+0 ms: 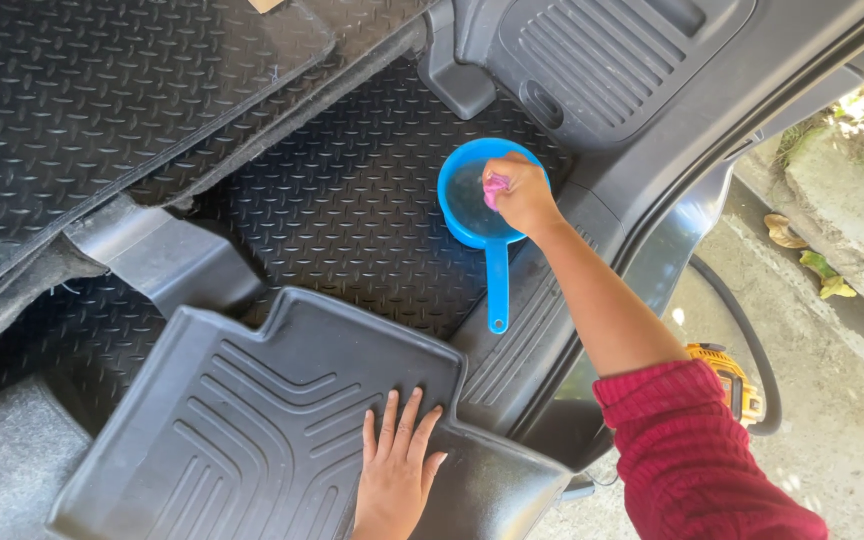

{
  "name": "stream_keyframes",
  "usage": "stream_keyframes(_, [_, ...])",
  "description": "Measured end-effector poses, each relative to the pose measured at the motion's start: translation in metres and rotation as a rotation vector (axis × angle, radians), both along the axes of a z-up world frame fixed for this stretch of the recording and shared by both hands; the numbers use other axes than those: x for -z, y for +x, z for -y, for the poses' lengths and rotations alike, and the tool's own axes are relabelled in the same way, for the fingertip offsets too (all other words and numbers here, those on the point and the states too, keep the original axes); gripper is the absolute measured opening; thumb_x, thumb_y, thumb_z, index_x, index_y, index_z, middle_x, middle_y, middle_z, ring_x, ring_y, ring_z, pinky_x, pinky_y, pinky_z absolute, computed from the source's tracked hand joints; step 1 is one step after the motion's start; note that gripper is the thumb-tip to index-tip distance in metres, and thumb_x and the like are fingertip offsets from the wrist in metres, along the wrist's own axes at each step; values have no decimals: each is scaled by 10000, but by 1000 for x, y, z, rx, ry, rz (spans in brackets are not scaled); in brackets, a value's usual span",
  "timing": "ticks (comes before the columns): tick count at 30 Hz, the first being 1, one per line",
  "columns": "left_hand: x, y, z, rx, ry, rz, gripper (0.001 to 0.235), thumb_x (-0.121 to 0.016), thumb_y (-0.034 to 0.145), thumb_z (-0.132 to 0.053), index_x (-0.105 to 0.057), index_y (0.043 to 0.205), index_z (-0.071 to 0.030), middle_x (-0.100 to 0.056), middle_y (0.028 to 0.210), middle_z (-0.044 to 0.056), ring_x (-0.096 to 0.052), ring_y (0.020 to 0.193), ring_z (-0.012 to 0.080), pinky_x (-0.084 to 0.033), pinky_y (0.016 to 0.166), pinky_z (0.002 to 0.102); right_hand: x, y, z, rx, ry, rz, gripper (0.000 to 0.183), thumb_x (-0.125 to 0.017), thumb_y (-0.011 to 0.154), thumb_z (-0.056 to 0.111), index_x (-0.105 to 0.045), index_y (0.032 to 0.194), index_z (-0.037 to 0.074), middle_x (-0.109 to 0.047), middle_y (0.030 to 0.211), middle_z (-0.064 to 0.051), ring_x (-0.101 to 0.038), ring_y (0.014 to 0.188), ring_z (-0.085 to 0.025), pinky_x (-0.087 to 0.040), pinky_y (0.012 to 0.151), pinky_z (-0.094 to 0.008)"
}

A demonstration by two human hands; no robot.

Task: The person wipes a black rubber car floor mat with a pink cloth. They dip the cloth into a blue water container and scrub the mat's grooves and edges, then flip the mat over to clean the other side.

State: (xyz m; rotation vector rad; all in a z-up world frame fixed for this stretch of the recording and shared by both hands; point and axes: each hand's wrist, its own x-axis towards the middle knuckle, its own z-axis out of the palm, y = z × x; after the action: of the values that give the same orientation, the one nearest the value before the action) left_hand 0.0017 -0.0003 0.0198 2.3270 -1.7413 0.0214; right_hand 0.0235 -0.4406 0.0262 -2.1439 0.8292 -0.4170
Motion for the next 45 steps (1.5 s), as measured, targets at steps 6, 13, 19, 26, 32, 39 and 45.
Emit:
stream_keyframes(6, [0, 0, 0, -2, -9, -24, 567, -517, 971, -461, -425, 1486, -243, -298, 1646, 49, -262, 1509, 322, -235, 1184, 576, 7, 8, -3, 8, -198, -75, 224, -677, 848, -54, -678, 893, 166, -634, 1032, -109, -656, 944, -303, -573, 716, -358])
stream_keyframes(13, [-1, 0, 0, -1, -29, -37, 570, -529, 971, -451, -426, 1489, -237, -313, 1639, 50, -276, 1504, 325, -236, 1188, 571, -70, 12, -31, 150, 253, -252, 252, -534, 906, 59, -629, 1083, 212, -641, 1050, -66, -673, 889, -217, -555, 703, -323])
stream_keyframes(19, [-1, 0, 0, 2, -10, -9, 582, -508, 973, -469, -404, 1501, -245, -288, 1651, 46, -259, 1511, 321, -226, 1194, 565, -82, 8, -40, 193, 512, -109, 384, -815, 878, 363, -469, 957, 214, -561, 754, 18, -492, 557, -91, -266, 432, -236])
stream_keyframes(26, [-2, 0, -1, -4, -16, -4, 572, -510, 975, -470, -412, 1491, -245, -304, 1643, 45, -270, 1507, 320, -231, 1194, 566, -45, 9, -33, 220, 519, 255, 264, -582, 944, -68, -557, 949, 194, -554, 970, -57, -660, 833, -206, -704, 693, -391])
stream_keyframes(32, [-3, 0, -1, -3, -17, -7, 573, -510, 975, -467, -412, 1493, -243, -294, 1648, 48, -263, 1510, 322, -223, 1198, 565, -46, 17, -40, 302, 487, 315, 213, -677, 946, 21, -704, 990, 228, -649, 1025, 12, -603, 581, -103, -489, 407, -209])
stream_keyframes(39, [-5, 1, 0, -3, -15, -33, 584, -533, 965, -456, -415, 1494, -239, -299, 1645, 53, -265, 1508, 324, -222, 1197, 568, -41, 24, -43, 286, 323, 258, 474, -681, 997, 418, -601, 618, 145, -562, 549, 1, -532, 500, -92, -475, 517, -222])
stream_keyframes(45, [-3, 1, 0, -2, -10, -13, 587, -518, 967, -469, -409, 1497, -241, -297, 1646, 56, -264, 1508, 326, -220, 1197, 566, -12, 26, -34, 244, 81, 304, 513, -642, 1048, 233, -411, 590, 214, -410, 573, 61, -422, 557, -73, -386, 551, -275])
